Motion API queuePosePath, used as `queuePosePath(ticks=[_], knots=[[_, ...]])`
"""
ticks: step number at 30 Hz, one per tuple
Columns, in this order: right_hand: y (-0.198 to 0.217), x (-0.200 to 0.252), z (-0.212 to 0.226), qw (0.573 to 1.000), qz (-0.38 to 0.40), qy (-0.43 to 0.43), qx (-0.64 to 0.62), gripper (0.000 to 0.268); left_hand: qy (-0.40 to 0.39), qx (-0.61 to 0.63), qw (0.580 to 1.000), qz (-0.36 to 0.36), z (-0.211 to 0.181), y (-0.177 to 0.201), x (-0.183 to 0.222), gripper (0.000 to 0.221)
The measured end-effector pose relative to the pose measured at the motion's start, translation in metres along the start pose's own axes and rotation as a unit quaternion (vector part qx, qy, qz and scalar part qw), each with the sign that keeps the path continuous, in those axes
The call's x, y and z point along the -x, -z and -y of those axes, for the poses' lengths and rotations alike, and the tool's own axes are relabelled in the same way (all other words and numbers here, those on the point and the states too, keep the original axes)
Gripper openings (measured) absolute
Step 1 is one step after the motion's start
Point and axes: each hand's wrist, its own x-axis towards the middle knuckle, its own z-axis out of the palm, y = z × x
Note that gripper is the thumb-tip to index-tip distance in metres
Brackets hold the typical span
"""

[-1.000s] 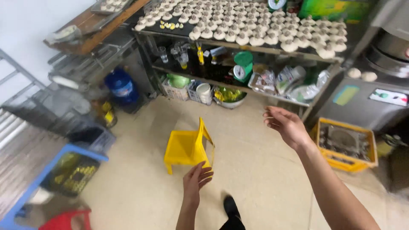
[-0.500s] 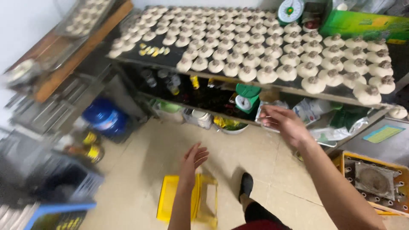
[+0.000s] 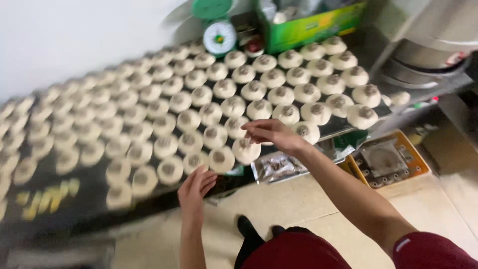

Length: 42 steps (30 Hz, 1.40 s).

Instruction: Manually assembling steamed buns by adding egg pieces and small meatballs to filled dough and sealing them.

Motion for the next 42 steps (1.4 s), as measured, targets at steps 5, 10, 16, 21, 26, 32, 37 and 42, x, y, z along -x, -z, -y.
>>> queuePosePath(ticks=[5, 10, 16, 21, 26, 32, 37, 42], knots=[[0.047, 0.003, 0.035, 0.989, -0.145, -0.024, 0.032, 0.041, -0.053, -0.088, 0.98, 0.171, -0.043, -0.111, -0.134, 0.04], [0.094, 0.004, 0.024, 0.974, -0.225, 0.001, -0.024, 0.045, -0.049, -0.146, 0.943, 0.295, -0.032, -0.24, -0.251, 0.036], [0.163, 0.008, 0.044, 0.954, -0.285, -0.084, 0.041, 0.045, -0.114, -0.195, 0.905, 0.36, 0.024, -0.41, -0.353, 0.032], [0.246, 0.012, 0.022, 0.959, -0.274, -0.047, 0.051, 0.044, -0.124, -0.524, 0.824, 0.175, 0.068, -0.472, -0.438, 0.033], [0.283, 0.005, 0.02, 0.956, -0.278, -0.083, 0.036, 0.038, -0.148, -0.566, 0.806, 0.089, 0.116, -0.484, -0.492, 0.03], [0.307, -0.006, 0.007, 0.964, -0.254, -0.082, 0.005, 0.037, -0.098, -0.582, 0.805, 0.064, 0.121, -0.491, -0.515, 0.048], [0.312, -0.012, 0.004, 0.97, -0.229, -0.076, -0.033, 0.037, 0.023, -0.381, 0.914, 0.138, 0.075, -0.494, -0.47, 0.058], [0.309, -0.013, -0.001, 0.973, -0.218, -0.059, -0.05, 0.037, -0.171, -0.586, 0.75, 0.254, 0.074, -0.489, -0.455, 0.087]])
